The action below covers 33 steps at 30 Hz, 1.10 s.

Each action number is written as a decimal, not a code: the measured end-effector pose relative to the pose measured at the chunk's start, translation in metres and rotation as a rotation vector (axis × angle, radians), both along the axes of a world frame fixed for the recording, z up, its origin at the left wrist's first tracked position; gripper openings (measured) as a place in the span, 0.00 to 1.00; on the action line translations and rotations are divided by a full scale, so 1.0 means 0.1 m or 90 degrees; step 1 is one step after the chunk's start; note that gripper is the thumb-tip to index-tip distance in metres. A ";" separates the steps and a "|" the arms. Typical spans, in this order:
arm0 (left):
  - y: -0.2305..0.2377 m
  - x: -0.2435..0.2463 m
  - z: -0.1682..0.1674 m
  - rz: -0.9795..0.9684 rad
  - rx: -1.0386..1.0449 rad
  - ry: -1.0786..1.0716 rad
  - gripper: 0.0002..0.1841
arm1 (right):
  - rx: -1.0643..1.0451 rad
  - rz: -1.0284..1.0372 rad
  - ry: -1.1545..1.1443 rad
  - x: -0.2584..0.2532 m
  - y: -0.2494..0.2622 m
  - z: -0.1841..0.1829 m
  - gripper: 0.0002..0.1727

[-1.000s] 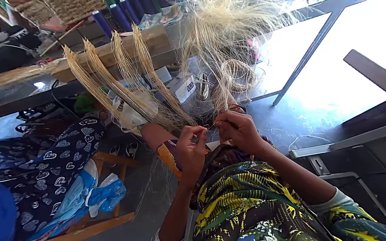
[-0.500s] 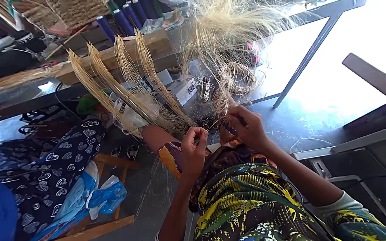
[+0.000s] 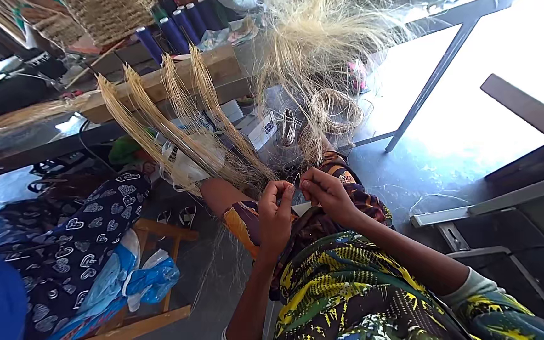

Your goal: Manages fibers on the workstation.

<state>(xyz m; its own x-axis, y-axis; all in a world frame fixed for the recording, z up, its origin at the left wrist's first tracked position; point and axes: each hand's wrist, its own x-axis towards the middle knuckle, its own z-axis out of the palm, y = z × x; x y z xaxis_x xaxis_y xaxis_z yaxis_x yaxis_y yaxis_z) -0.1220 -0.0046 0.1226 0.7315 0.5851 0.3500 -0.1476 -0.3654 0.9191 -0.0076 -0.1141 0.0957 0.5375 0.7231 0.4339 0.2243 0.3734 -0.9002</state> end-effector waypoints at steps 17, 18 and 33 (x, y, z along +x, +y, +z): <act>-0.04 0.02 -0.05 0.040 0.001 0.013 0.06 | 0.038 0.152 0.016 0.11 0.02 -0.10 0.11; -0.04 0.01 -0.06 0.036 0.005 0.017 0.06 | 0.035 0.157 0.016 0.12 0.02 -0.11 0.11; 0.02 -0.02 -0.06 0.009 0.149 0.054 0.06 | -0.037 0.214 0.157 0.16 0.00 -0.04 0.16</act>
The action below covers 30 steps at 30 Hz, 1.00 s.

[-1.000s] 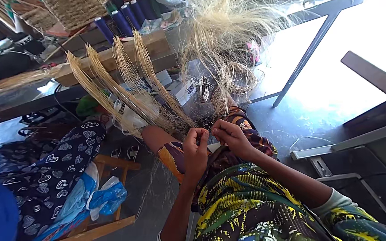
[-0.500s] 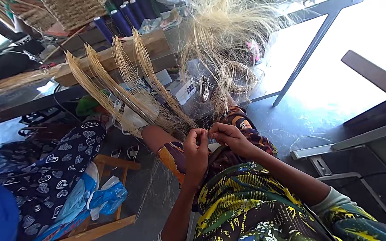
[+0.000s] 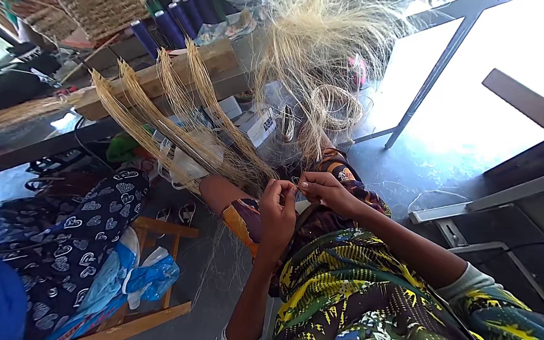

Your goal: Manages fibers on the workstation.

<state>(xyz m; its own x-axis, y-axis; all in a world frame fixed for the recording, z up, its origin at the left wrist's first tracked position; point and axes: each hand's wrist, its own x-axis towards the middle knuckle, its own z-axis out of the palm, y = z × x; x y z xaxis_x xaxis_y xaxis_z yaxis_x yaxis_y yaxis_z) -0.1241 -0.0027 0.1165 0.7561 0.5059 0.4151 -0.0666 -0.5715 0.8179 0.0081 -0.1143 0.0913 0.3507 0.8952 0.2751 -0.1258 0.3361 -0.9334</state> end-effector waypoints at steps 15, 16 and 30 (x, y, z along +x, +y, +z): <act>0.01 0.00 -0.01 0.000 -0.018 0.002 0.07 | 0.030 -0.196 -0.123 -0.06 0.02 -0.06 0.05; 0.01 0.00 -0.01 0.001 -0.018 0.003 0.07 | 0.035 -0.206 -0.129 -0.07 0.03 -0.06 0.05; 0.02 0.01 -0.05 0.006 -0.023 0.003 0.07 | 0.022 -0.224 -0.094 -0.15 0.02 -0.02 0.04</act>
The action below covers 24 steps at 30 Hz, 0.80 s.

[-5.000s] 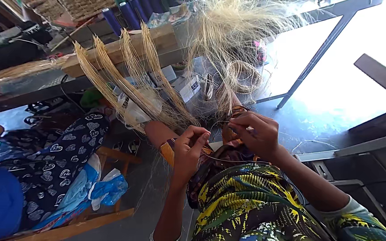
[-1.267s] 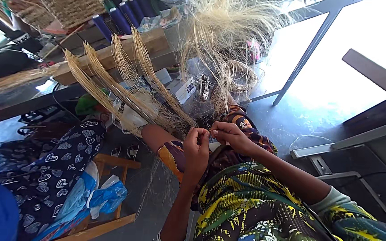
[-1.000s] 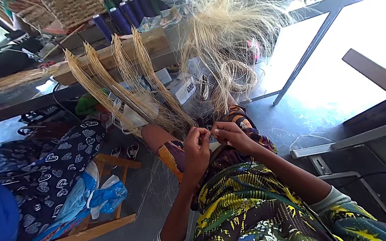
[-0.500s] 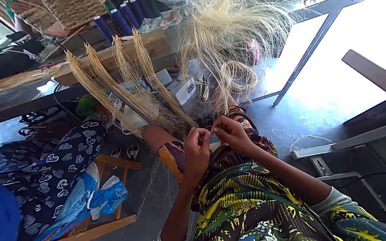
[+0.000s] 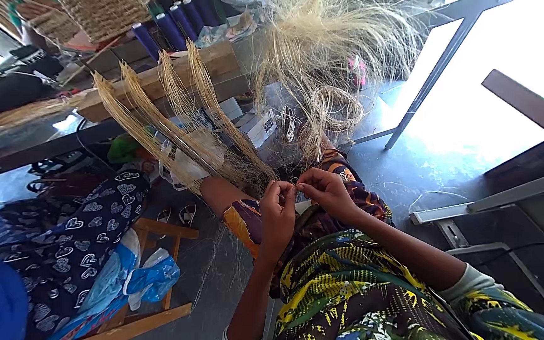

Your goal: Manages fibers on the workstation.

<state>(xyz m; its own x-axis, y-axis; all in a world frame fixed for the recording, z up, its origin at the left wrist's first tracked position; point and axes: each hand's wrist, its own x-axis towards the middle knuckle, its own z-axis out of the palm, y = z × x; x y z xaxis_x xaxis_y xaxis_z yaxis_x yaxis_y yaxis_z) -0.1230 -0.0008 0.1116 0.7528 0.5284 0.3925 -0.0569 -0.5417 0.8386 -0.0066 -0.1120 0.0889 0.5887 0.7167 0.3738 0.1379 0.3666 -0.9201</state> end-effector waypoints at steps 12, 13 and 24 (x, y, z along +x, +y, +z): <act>0.02 0.05 -0.12 -0.008 -0.050 -0.005 0.07 | -0.043 0.005 0.010 -0.01 0.03 -0.07 0.06; 0.04 0.04 -0.13 -0.009 -0.030 0.002 0.07 | -0.069 0.022 0.009 0.03 0.02 -0.05 0.06; 0.05 0.07 -0.13 -0.014 -0.130 0.014 0.06 | -0.179 0.127 0.001 0.22 -0.07 0.03 0.07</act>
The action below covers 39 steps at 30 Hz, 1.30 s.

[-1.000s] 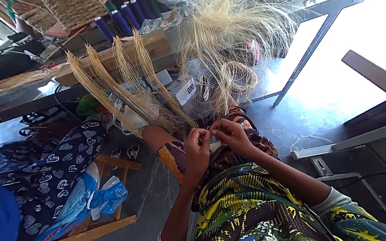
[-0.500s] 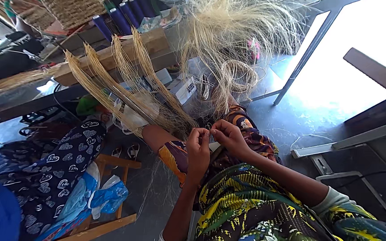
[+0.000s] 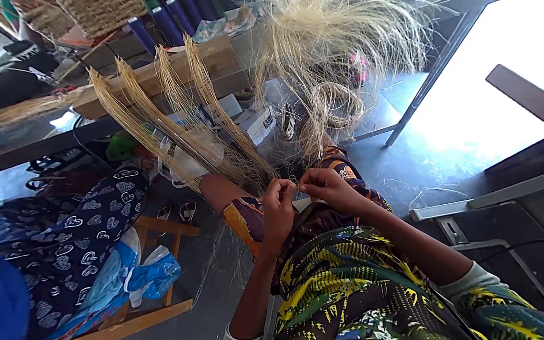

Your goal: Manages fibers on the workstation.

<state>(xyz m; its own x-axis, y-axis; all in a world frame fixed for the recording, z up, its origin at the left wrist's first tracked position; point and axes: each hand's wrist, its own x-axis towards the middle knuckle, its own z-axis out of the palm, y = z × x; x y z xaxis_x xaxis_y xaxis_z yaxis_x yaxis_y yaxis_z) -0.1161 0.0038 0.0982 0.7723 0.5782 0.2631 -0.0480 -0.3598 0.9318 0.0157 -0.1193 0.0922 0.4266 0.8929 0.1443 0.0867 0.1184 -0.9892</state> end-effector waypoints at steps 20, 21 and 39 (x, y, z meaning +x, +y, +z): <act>0.04 0.03 -0.01 0.042 -0.188 -0.083 0.06 | 0.001 0.009 -0.014 0.03 -0.04 -0.02 0.07; 0.04 0.03 -0.02 0.041 -0.195 -0.089 0.06 | 0.003 0.010 -0.013 0.03 -0.04 -0.02 0.07; 0.00 0.07 -0.06 0.045 -0.265 -0.164 0.08 | 0.014 0.081 -0.066 0.05 -0.07 -0.02 0.08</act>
